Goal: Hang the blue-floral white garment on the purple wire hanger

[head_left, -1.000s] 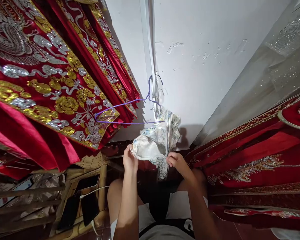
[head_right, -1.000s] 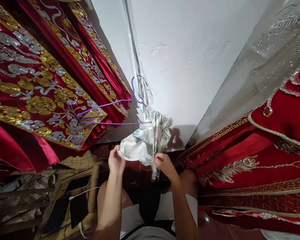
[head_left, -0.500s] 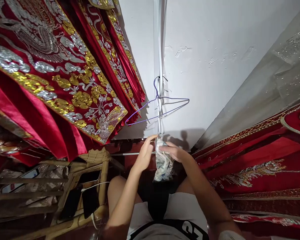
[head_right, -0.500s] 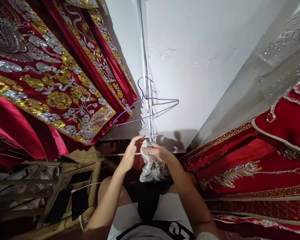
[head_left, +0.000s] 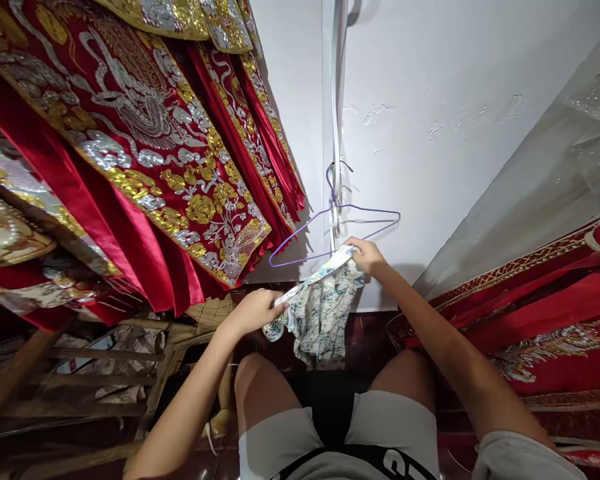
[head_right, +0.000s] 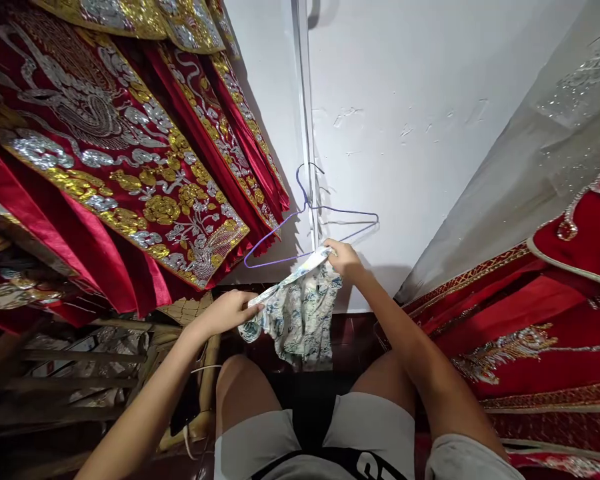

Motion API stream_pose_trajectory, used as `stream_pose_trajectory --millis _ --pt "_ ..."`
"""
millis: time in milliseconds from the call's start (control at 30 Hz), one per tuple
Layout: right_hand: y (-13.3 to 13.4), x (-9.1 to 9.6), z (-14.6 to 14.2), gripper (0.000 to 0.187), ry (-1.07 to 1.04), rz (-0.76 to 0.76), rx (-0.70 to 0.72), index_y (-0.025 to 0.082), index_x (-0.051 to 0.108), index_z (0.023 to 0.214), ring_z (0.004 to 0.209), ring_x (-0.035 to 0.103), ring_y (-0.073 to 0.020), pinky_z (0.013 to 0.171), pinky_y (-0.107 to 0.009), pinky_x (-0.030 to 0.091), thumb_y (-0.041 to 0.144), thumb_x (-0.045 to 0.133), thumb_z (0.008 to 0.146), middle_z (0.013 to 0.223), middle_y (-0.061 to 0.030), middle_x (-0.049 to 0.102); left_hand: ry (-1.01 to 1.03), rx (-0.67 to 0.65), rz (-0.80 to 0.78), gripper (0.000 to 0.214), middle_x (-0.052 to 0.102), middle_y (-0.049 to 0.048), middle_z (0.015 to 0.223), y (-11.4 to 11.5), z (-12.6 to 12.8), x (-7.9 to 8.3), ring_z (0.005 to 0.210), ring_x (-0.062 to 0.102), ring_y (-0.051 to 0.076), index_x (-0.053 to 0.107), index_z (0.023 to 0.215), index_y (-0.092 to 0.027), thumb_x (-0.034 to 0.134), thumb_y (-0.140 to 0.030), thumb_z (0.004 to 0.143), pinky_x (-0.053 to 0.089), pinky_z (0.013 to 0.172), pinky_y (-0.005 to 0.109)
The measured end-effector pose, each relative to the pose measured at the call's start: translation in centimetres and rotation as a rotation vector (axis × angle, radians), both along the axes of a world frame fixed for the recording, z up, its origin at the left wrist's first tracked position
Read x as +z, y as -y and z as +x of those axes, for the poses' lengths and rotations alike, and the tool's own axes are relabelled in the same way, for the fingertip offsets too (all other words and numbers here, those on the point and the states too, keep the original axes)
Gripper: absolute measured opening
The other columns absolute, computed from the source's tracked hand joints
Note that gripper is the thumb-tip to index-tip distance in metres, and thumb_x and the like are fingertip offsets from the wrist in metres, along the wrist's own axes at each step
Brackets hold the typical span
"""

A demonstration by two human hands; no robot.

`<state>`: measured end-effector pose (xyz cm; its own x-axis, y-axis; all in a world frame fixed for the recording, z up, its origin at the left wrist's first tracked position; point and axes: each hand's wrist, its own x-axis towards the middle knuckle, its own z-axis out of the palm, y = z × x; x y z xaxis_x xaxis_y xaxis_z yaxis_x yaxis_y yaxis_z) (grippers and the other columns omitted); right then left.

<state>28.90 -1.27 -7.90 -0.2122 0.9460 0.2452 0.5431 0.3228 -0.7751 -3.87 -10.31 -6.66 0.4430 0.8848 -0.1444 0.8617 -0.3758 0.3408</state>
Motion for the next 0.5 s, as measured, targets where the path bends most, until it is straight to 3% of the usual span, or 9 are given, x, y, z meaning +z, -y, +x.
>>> stream_pose_trajectory --millis 67,133,200,267,367,433,500 --pt "1.0 -0.1 0.6 0.028 -0.012 -0.023 -0.028 0.021 0.072 0.089 0.068 0.056 -0.0186 0.063 -0.028 0.042 0.019 0.053 0.068 0.076 -0.0010 0.068 -0.079 0.015 -0.012 0.028 0.074 0.0099 0.079 -0.3 -1.3 -0.4 0.075 0.070 0.027 0.067 0.077 -0.022 0.048 -0.037 0.092 0.047 0.073 0.033" --pt "2.5 0.1 1.3 0.024 -0.033 -0.071 -0.036 0.021 0.070 0.085 0.055 0.045 -0.0148 0.054 -0.026 0.034 0.019 0.052 0.068 0.060 0.0028 0.058 -0.095 0.057 0.035 0.026 0.077 0.0143 0.103 -0.8 -2.2 -1.0 0.096 0.073 0.032 0.070 0.093 -0.022 0.047 -0.032 0.091 0.051 0.089 0.040" --pt "3.8 0.5 1.9 0.024 -0.058 -0.085 -0.019 0.022 0.069 0.082 0.048 0.034 -0.0124 0.050 -0.026 0.026 0.018 0.050 0.069 0.051 0.0060 0.044 -0.058 0.087 0.125 0.029 0.067 0.0188 0.134 -1.5 -2.5 -1.2 0.124 0.064 0.034 0.068 0.103 -0.019 0.044 -0.030 0.092 0.046 0.106 0.047" --pt "4.9 1.0 2.4 0.022 -0.078 -0.036 0.003 0.021 0.068 0.079 0.048 0.030 -0.0115 0.050 -0.026 0.024 0.018 0.049 0.069 0.049 0.0070 0.038 0.013 0.060 0.216 0.030 0.047 0.0215 0.156 -2.1 -1.9 -0.7 0.147 0.043 0.034 0.065 0.100 -0.015 0.039 -0.030 0.095 0.037 0.119 0.049" --pt "5.8 1.6 2.9 0.018 -0.083 0.053 0.015 0.020 0.068 0.075 0.052 0.039 -0.0119 0.053 -0.026 0.028 0.018 0.051 0.070 0.055 0.0045 0.051 0.178 -0.080 0.331 0.034 0.023 0.0197 0.168 -2.7 0.0 1.3 0.157 0.020 0.030 0.060 0.097 -0.015 0.031 -0.032 0.101 0.025 0.127 0.051" --pt "6.3 1.9 2.8 0.022 -0.083 0.057 0.059 0.019 0.072 0.078 0.061 0.052 -0.0142 0.057 -0.026 0.035 0.018 0.052 0.069 0.066 0.0014 0.064 0.282 -0.183 0.382 0.034 0.018 0.0168 0.170 -3.0 1.7 2.7 0.157 0.021 0.029 0.058 0.097 -0.016 0.028 -0.033 0.103 0.026 0.126 0.051" --pt "6.9 2.2 2.5 0.032 -0.097 0.023 0.127 0.019 0.076 0.087 0.072 0.063 -0.0178 0.063 -0.026 0.043 0.017 0.051 0.068 0.080 -0.0008 0.074 0.361 -0.235 0.435 0.032 0.024 0.0162 0.169 -3.4 3.2 3.7 0.154 0.030 0.029 0.057 0.096 -0.018 0.031 -0.035 0.104 0.032 0.123 0.052"
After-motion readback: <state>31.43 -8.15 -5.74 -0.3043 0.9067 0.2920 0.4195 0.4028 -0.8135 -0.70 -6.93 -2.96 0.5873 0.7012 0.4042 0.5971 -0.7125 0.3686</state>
